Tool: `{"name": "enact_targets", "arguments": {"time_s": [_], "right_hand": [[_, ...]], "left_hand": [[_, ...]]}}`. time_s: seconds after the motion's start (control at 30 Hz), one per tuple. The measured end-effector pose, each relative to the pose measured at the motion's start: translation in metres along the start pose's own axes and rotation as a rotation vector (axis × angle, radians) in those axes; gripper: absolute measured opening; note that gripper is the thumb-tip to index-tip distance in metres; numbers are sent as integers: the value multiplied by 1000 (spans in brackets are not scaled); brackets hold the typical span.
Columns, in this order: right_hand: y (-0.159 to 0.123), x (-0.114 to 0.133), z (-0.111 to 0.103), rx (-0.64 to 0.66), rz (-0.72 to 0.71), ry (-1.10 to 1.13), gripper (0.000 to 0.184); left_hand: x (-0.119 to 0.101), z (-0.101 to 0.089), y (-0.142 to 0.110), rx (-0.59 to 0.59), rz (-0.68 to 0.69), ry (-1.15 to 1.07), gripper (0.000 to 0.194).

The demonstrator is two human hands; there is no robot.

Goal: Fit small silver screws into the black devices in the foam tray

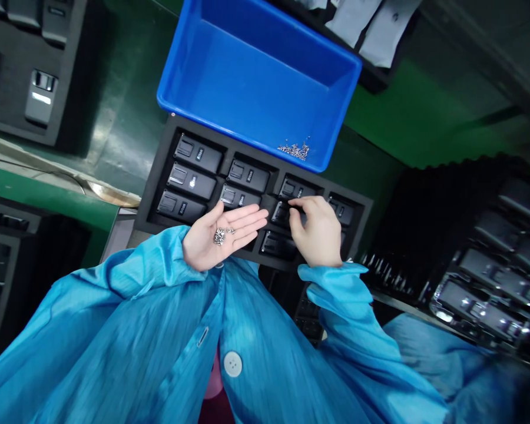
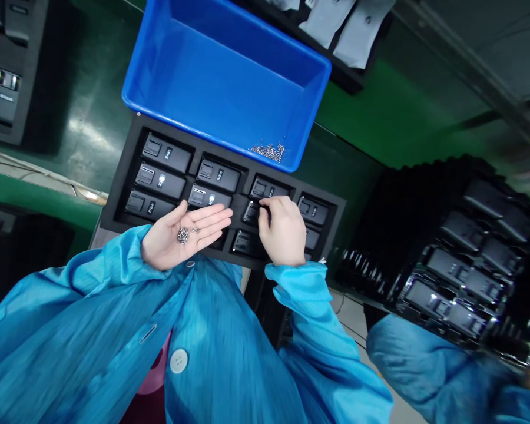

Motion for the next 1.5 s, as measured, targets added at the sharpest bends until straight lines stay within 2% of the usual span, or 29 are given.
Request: {"name": "enact_targets", "arguments": {"time_s": [0.13, 0.23, 0.3, 0.4, 0.5, 0.6, 0.67, 0.73, 0.97, 1.13, 1.33, 1.5], "right_hand": [[-6, -7, 3, 23, 10, 24, 21], [-7, -1, -3, 13, 19, 54, 20], [-7, 15, -16, -57, 1, 86, 17], [-8, 56, -40, -187, -91, 138, 9], [-11, 98, -45, -148, -217, 179, 7], [-11, 115, -34, -53, -266, 200, 4], [-10, 116, -25, 7, -256, 195, 4], [-9, 113, -18, 57, -241, 188, 5], [-5, 118, -15, 133, -313, 126, 8], [-5, 121, -14, 139, -386, 133, 8], [-4, 114, -17, 148, -345, 158, 5], [-6, 120, -20, 136, -397, 145, 6]], "left_hand": [[0, 3, 1, 21, -6, -13, 71], [2, 6, 1, 76, -26, -23, 71], [3, 9, 1, 115, -33, -27, 71], [3, 12, 2, 137, -22, -23, 72], [2, 14, 3, 99, -6, 10, 72], [3, 11, 3, -3, -7, 60, 71], [3, 13, 2, -17, -15, 60, 72], [4, 17, 1, 18, -25, 31, 72], [7, 23, 0, 67, -59, -64, 68], [8, 24, 0, 65, -75, -68, 69], [8, 20, 2, 95, -77, -6, 69], [9, 17, 3, 93, -65, 43, 70]]}}
Point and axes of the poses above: each hand's wrist, its own y-axis towards the middle knuckle, its own z-axis out of the palm, x = y × z, the point moved 8 cm from there along y, towards the middle knuckle, and after that the axes turned 8 degrees about -x, right-handed, at the moved point
